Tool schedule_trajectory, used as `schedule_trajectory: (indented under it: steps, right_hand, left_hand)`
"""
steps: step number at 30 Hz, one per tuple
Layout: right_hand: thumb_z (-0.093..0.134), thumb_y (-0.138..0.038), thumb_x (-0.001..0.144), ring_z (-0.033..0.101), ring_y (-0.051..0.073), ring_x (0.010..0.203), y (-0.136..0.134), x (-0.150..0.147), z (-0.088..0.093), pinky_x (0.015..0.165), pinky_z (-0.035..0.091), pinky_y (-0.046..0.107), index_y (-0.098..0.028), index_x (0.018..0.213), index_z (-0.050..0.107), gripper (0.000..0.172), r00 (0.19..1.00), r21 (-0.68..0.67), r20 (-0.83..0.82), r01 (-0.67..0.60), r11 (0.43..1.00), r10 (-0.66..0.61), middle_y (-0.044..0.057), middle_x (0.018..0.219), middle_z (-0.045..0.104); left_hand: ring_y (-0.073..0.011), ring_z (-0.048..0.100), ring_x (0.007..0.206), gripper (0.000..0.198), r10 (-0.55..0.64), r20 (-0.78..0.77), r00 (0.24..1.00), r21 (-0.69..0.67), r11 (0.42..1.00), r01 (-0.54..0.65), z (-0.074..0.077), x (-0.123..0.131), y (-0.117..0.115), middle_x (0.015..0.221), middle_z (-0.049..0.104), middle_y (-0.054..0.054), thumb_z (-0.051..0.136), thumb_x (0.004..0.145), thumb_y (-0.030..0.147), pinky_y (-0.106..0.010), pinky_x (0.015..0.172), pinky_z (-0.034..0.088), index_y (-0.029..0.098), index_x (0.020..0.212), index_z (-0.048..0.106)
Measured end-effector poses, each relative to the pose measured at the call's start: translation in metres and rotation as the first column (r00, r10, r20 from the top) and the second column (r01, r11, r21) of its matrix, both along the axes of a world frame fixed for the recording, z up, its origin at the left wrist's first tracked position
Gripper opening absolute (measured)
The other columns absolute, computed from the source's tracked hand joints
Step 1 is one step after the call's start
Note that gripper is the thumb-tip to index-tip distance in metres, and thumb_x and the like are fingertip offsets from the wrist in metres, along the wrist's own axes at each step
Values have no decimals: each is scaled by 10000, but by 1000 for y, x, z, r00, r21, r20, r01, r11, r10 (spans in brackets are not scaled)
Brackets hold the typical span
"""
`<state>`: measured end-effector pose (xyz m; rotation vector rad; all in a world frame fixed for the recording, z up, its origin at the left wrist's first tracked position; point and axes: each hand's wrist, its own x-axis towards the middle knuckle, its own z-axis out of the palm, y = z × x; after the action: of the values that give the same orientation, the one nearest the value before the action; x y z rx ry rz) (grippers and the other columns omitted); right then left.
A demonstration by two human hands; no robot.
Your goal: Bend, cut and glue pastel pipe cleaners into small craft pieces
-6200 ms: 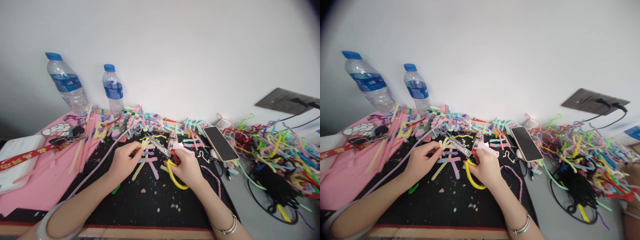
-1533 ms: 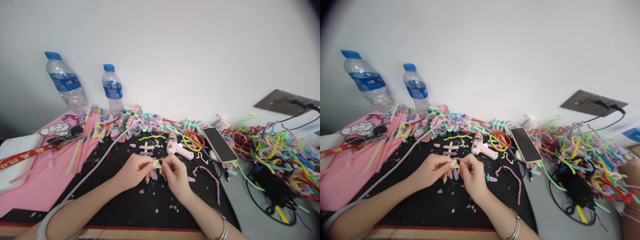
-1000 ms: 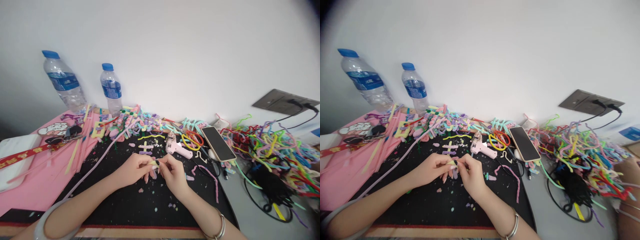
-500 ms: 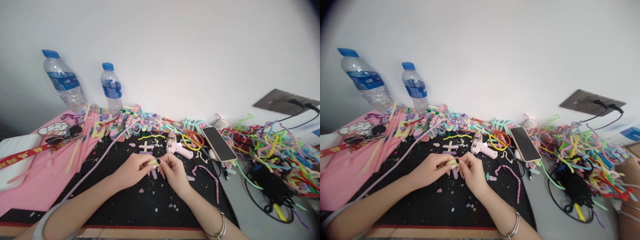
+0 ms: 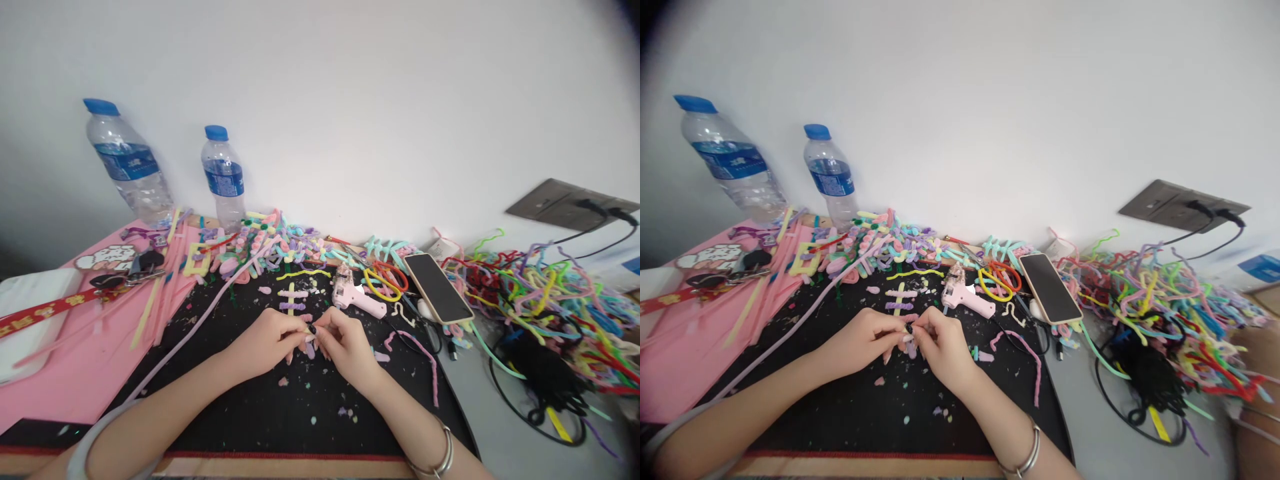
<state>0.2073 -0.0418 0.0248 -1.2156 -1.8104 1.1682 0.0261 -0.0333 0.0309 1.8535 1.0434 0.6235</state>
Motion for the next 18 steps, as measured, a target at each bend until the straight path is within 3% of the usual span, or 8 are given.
schedule_trajectory:
  steps: [5, 10, 12, 14, 16, 18]
  right_hand:
    - [474, -252, 882, 381, 93, 499, 0, -1, -1, 475, 299, 209, -198, 743, 478, 150, 999, -28, -37, 39, 999, -40, -65, 568, 431]
    - [476, -218, 882, 405, 98, 543, 1, 1, 2, 512, 312, 214, -185, 708, 531, 185, 997, 126, 73, -32, 992, 23, -38, 608, 484]
    - [480, -206, 880, 424, 99, 549, 2, 2, 3, 520, 321, 215, -183, 708, 544, 184, 994, 161, 101, -64, 985, 48, -30, 617, 517]
    - [494, -197, 869, 439, 99, 538, 2, 3, 2, 514, 329, 214, -183, 728, 546, 151, 994, 137, 96, -65, 988, 52, -31, 611, 537]
    - [510, -197, 857, 457, 101, 524, 2, 3, 2, 502, 339, 213, -186, 747, 536, 113, 996, 84, 72, -48, 995, 42, -33, 601, 551]
    - [518, -207, 852, 488, 107, 528, 1, 3, 1, 501, 359, 215, -189, 752, 521, 102, 998, 40, 34, -49, 998, 48, -28, 609, 573]
  left_hand:
    - [-106, 551, 419, 311, 56, -14, 998, -25, 998, -56, -4, 2, 0, 436, 582, 46, 477, 880, 239, -217, 599, 467, 174, 640, 664]
    - [-115, 586, 472, 262, 2, -52, 999, -51, 999, -5, 1, 1, 0, 491, 608, 34, 498, 869, 254, -203, 579, 455, 169, 689, 669]
    - [-118, 596, 485, 252, -21, -43, 999, -65, 998, 18, 1, 1, 0, 495, 615, 35, 502, 869, 254, -213, 625, 475, 171, 704, 674]
    - [-113, 597, 482, 259, -39, -16, 999, -64, 997, 38, -1, 0, 0, 474, 606, 46, 501, 871, 245, -250, 784, 486, 174, 697, 679]
    - [-106, 590, 465, 273, -49, 11, 999, -52, 997, 50, -4, 0, 0, 443, 589, 64, 495, 873, 228, -300, 971, 410, 178, 677, 679]
    - [-107, 588, 456, 278, -61, 25, 998, -66, 996, 63, -6, -1, 0, 430, 583, 73, 495, 871, 225, -321, 1027, 365, 182, 661, 672]
